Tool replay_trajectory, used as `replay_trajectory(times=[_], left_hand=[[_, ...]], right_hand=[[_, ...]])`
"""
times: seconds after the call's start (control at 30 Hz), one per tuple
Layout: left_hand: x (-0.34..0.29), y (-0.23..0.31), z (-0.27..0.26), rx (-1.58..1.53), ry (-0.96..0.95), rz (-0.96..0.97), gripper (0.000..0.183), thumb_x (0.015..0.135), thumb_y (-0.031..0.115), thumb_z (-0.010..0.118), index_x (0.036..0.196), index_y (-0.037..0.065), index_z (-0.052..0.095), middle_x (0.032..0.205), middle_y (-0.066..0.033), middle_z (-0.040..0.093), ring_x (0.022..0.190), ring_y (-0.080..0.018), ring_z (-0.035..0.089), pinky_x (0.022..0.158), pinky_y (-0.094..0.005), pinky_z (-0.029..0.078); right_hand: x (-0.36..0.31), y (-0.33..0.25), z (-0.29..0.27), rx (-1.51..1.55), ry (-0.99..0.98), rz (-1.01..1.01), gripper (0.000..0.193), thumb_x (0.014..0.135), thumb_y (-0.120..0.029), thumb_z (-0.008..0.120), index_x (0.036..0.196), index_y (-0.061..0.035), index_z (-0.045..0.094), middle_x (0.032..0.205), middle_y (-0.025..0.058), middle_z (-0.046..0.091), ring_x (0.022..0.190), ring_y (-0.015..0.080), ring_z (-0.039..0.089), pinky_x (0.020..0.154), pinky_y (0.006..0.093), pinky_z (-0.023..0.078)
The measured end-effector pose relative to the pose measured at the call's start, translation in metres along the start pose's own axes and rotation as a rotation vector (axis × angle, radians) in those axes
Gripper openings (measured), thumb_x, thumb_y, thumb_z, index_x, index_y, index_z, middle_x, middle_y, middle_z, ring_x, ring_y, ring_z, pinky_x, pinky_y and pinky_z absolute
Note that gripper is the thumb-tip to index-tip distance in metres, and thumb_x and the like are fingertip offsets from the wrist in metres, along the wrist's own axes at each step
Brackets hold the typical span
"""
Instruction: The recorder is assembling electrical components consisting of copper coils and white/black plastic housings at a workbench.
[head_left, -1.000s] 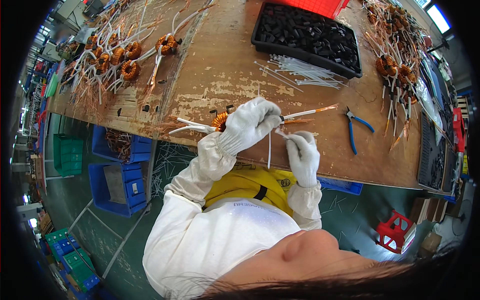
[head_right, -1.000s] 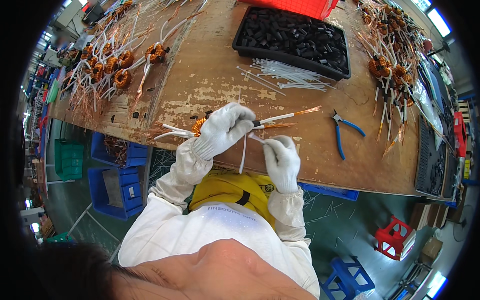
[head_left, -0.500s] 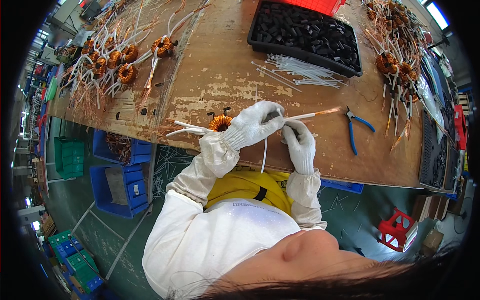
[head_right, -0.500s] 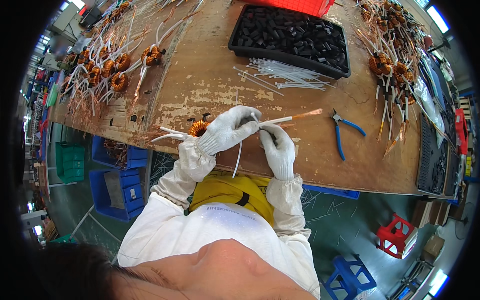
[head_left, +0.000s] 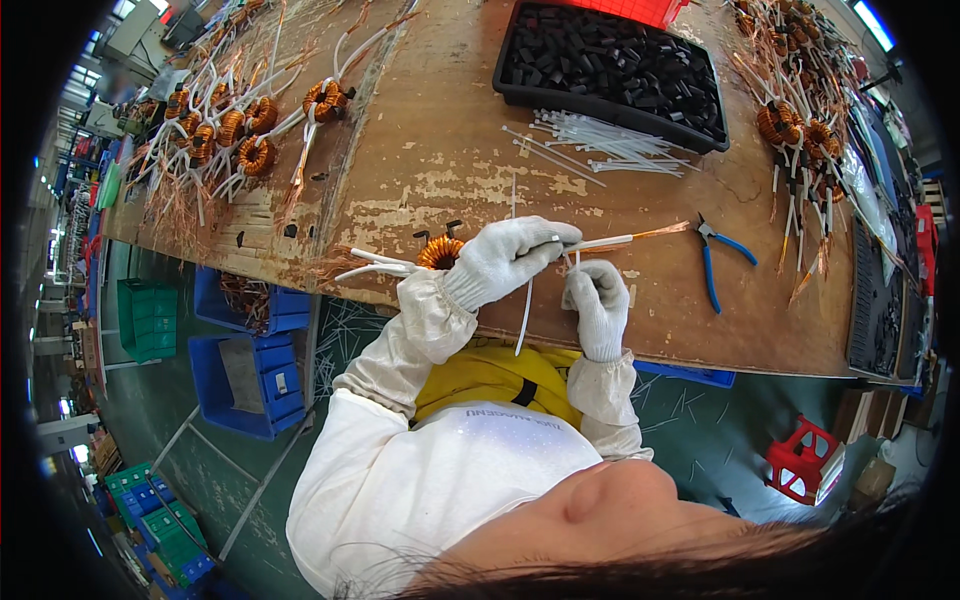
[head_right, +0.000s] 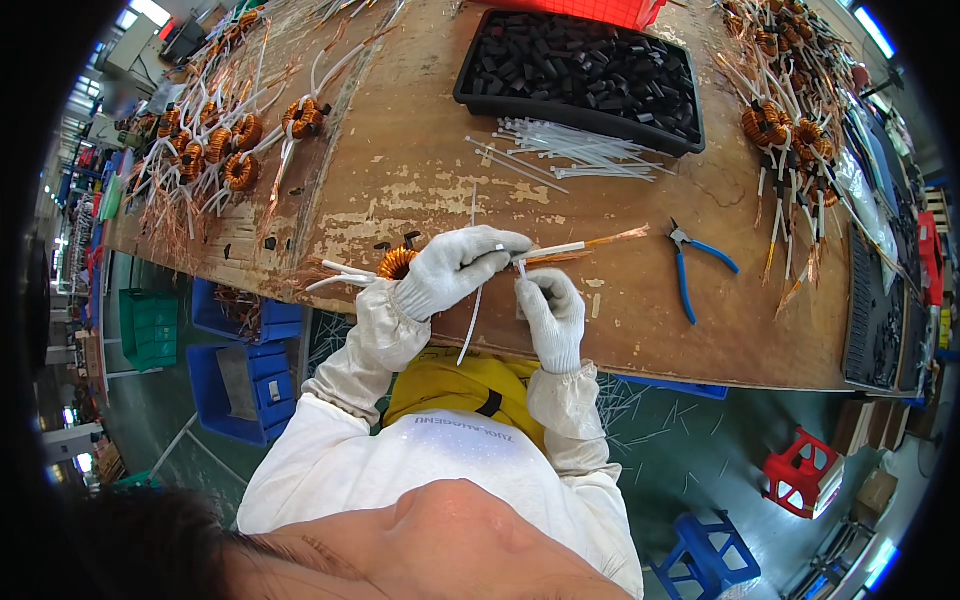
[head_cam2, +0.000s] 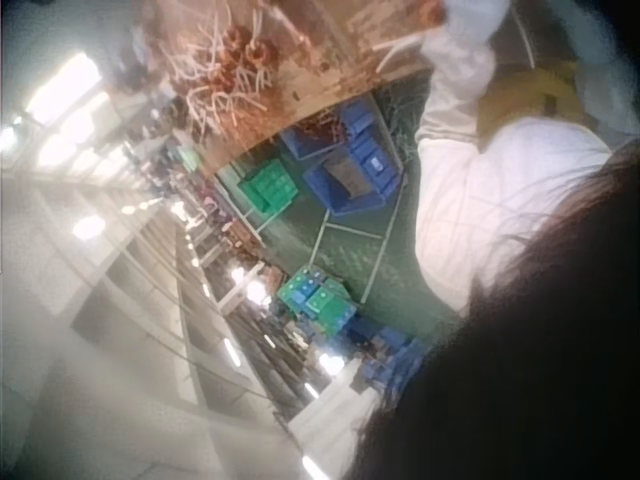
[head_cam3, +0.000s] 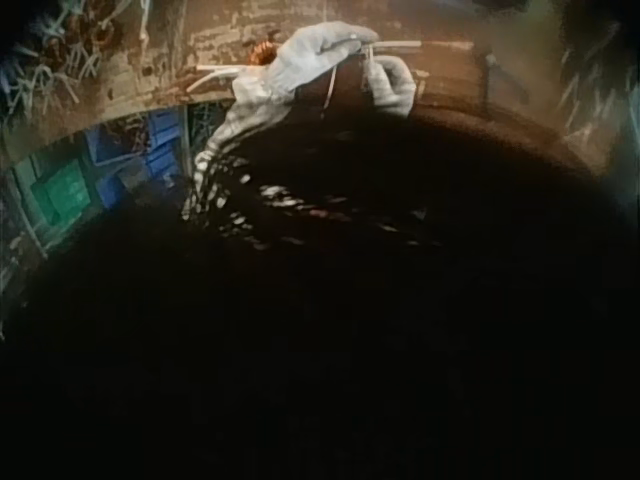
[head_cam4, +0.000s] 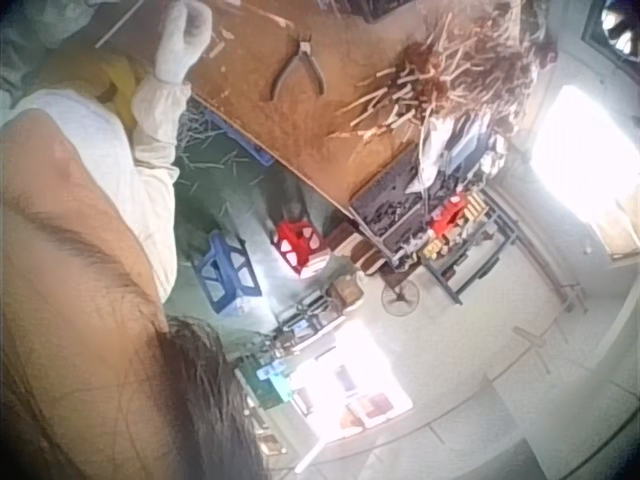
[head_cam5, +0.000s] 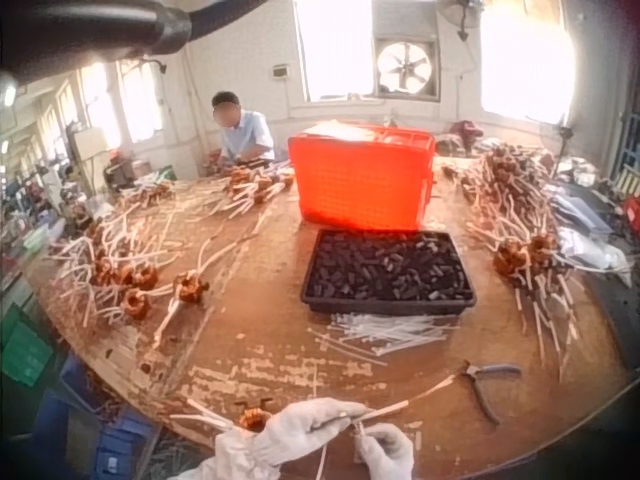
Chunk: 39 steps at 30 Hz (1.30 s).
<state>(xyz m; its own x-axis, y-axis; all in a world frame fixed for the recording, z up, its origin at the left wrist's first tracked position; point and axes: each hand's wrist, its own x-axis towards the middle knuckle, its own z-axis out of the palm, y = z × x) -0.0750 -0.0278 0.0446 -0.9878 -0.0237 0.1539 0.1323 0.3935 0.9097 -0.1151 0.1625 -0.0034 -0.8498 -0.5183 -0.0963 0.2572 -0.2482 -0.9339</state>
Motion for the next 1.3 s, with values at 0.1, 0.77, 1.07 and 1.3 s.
replay_trajectory(times=[0.1,0.77,1.07,1.3], left_hand=[[0.0,-0.008,0.004,0.059,0.057,0.101,0.029,0.094,0.006,0.066,0.122,0.008,0.069,0.105,-0.0116,0.073,0.093,-0.0246,0.072,0.082,-0.0323,0.058],[-0.001,0.012,0.015,0.527,0.126,0.372,0.04,0.079,0.004,0.076,0.118,0.013,0.071,0.103,-0.0079,0.071,0.097,-0.0278,0.068,0.081,-0.0379,0.056],[-0.022,0.026,0.026,0.442,0.332,0.329,0.026,0.076,0.008,0.081,0.099,0.014,0.071,0.095,-0.0049,0.068,0.086,-0.0264,0.065,0.076,-0.0385,0.053],[-0.029,0.025,0.038,0.491,0.398,0.282,0.025,0.076,0.007,0.08,0.098,0.014,0.07,0.094,-0.0053,0.067,0.085,-0.0272,0.065,0.075,-0.0394,0.052]], right_hand=[[0.002,-0.004,0.004,-0.082,-0.022,0.012,0.01,0.096,-0.012,0.069,0.1,-0.003,0.066,0.083,-0.0026,0.06,0.068,0.0036,0.051,0.059,0.0208,0.043],[0.002,0.007,-0.001,-0.007,0.0,-0.05,0.013,0.097,-0.014,0.069,0.1,-0.0016,0.066,0.081,-0.0019,0.058,0.068,0.0042,0.05,0.06,0.0202,0.043],[0.002,0.009,0.0,-0.092,-0.046,-0.179,0.028,0.093,-0.004,0.071,0.119,-0.0018,0.061,0.108,0.0044,0.065,0.091,0.0085,0.059,0.081,0.025,0.051],[0.003,0.013,0.001,-0.169,0.024,-0.318,0.05,0.092,0.003,0.069,0.138,-0.0068,0.053,0.108,0.004,0.066,0.09,0.0077,0.059,0.079,0.0225,0.05]])
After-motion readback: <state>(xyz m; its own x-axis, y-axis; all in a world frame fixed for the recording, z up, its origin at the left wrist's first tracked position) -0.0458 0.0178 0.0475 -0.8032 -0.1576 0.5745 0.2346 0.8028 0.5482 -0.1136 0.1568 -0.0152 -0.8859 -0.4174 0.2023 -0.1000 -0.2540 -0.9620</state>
